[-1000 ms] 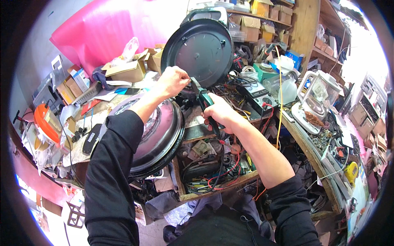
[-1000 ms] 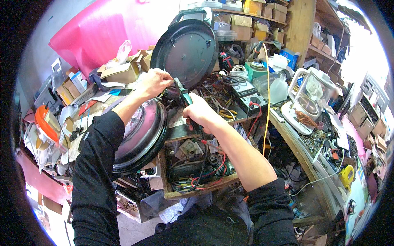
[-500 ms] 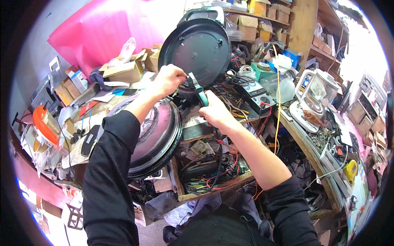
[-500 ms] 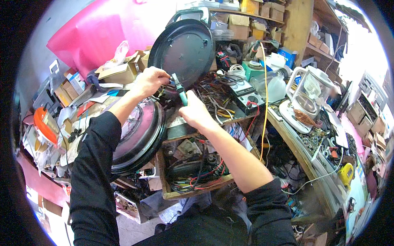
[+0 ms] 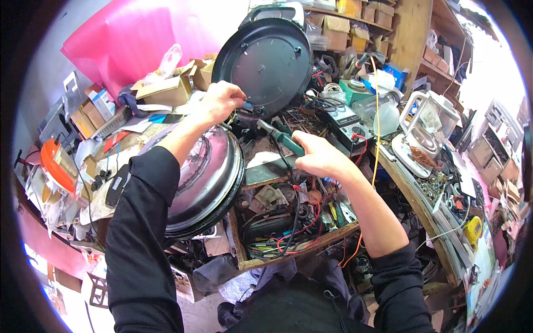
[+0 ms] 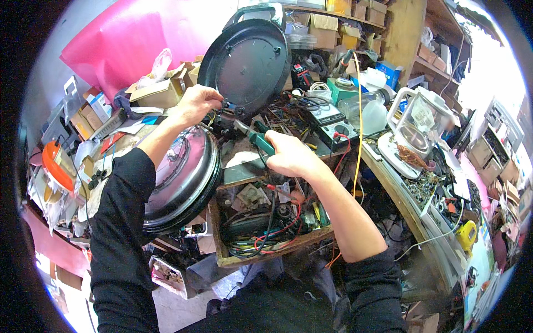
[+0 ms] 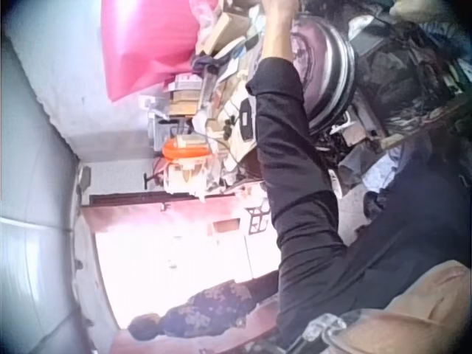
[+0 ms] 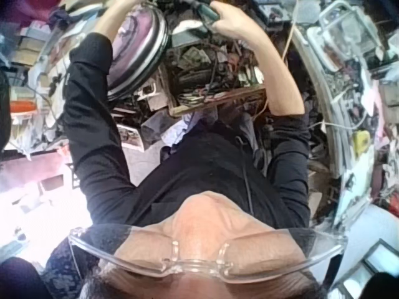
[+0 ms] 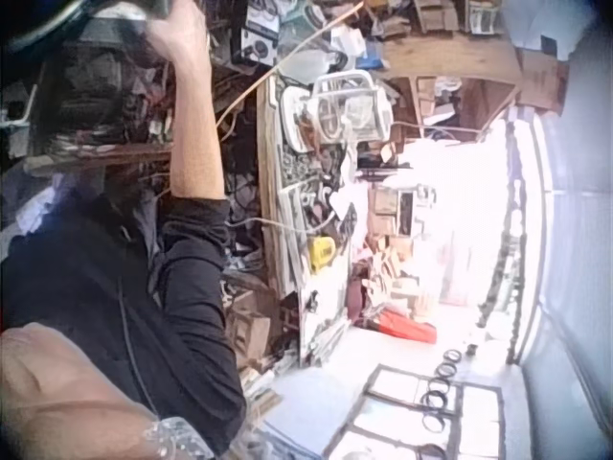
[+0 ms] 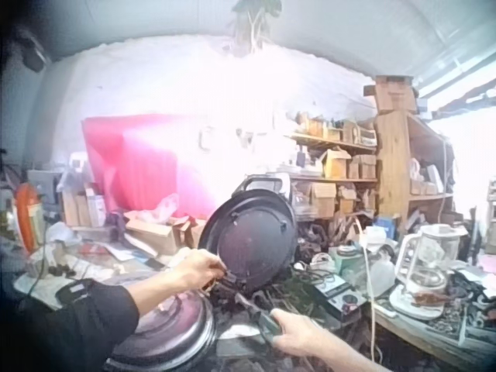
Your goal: The person repairs a circular electronic device by connecting wires, using pliers to strip insulation, and testing connections with a multimeter. They then reassemble the device by placing the cover back on.
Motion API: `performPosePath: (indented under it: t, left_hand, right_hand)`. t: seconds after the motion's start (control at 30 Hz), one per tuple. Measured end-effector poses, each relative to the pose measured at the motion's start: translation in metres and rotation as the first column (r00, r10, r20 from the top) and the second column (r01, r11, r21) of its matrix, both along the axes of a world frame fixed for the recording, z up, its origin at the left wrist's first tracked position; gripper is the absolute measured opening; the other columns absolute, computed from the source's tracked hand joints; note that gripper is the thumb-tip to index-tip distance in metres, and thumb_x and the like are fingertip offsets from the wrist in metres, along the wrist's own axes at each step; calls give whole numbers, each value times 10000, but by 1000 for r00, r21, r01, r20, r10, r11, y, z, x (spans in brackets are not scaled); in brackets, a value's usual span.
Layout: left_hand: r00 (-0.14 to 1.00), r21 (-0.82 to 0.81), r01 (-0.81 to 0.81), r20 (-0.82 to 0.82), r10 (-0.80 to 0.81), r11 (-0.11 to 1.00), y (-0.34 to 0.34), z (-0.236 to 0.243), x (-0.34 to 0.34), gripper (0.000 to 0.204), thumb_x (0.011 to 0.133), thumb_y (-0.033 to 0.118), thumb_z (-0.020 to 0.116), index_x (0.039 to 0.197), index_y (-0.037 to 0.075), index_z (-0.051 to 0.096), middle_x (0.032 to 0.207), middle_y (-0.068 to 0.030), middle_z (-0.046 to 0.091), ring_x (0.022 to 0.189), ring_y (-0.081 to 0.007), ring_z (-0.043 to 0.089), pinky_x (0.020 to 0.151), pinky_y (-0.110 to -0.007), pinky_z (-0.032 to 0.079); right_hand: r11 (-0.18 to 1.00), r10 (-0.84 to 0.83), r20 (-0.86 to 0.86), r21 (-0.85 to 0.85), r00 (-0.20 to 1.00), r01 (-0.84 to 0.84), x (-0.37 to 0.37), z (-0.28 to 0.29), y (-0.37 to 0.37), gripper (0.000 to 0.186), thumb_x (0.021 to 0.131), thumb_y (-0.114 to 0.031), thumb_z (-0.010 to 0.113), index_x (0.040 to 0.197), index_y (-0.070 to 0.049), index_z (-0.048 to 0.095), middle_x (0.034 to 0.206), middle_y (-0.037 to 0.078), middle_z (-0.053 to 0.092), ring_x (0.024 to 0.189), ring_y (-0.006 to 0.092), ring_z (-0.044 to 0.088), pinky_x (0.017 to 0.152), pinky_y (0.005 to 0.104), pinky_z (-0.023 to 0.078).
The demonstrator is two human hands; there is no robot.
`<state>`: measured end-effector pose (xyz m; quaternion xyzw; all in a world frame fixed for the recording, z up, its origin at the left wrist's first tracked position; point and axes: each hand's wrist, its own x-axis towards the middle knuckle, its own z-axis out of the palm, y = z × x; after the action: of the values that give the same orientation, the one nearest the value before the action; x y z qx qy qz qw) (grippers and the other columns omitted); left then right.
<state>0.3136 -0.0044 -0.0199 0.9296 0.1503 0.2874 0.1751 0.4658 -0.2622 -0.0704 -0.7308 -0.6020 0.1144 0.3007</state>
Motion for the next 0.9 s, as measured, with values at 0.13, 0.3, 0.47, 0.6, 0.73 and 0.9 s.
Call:
performPosePath:
  t: [0.13, 0.3, 0.47, 0.6, 0.73, 0.9]
  left_hand:
    - [1000, -32, -14, -3, 14, 999, 5, -3, -1, 188, 860, 42, 672, 1027, -14, 736, 873, -118, 749, 784, -163, 695, 731, -301, 543]
    - [997, 120, -72, 22, 70, 990, 3, -3, -2, 168, 863, 35, 652, 1002, -18, 730, 832, -112, 735, 767, -148, 683, 715, -300, 542]
    - [997, 101, -20, 75, 13, 995, -2, 1, -11, 144, 841, 56, 682, 956, -13, 732, 825, -137, 728, 776, -159, 697, 727, -304, 551]
    - [998, 104, -61, 0, 61, 993, -11, 9, -15, 159, 837, 152, 686, 947, 55, 747, 902, -122, 745, 846, -257, 729, 776, -366, 571]
    - [997, 179, -75, 47, 68, 981, -8, 3, -16, 160, 855, 119, 729, 924, -23, 704, 786, -111, 712, 718, -162, 680, 679, -314, 546]
    - [999, 21, -30, -34, 31, 999, 0, 12, -19, 136, 887, 110, 699, 946, -12, 691, 790, -64, 686, 734, -115, 623, 680, -295, 518]
  right_hand:
    - [985, -51, 200, -149, 979, 82, -7, 6, -8, 382, 745, -104, 621, 1121, -44, 604, 1031, 230, 663, 1043, 414, 626, 893, 458, 513]
    - [958, -132, 394, -186, 909, 220, -15, 5, -9, 438, 759, -123, 661, 1194, -159, 632, 1107, 245, 592, 1030, 421, 632, 884, 511, 523]
    - [958, -148, 513, -137, 845, 251, -18, 5, -5, 453, 747, -197, 718, 1195, -198, 655, 1150, 238, 536, 1064, 425, 593, 873, 506, 523]
    - [962, -165, 553, -94, 816, 258, -17, 10, -9, 388, 754, -248, 709, 1130, -159, 662, 1078, 228, 530, 999, 415, 603, 855, 472, 530]
    - [936, -259, 498, -83, 828, 343, -14, 18, -12, 333, 746, -241, 684, 1061, -135, 665, 1040, 231, 560, 938, 416, 630, 848, 462, 536]
    - [887, -376, 438, -86, 817, 454, 28, 11, 4, 382, 780, -188, 622, 1128, -35, 654, 1142, 304, 603, 1044, 472, 641, 910, 506, 532]
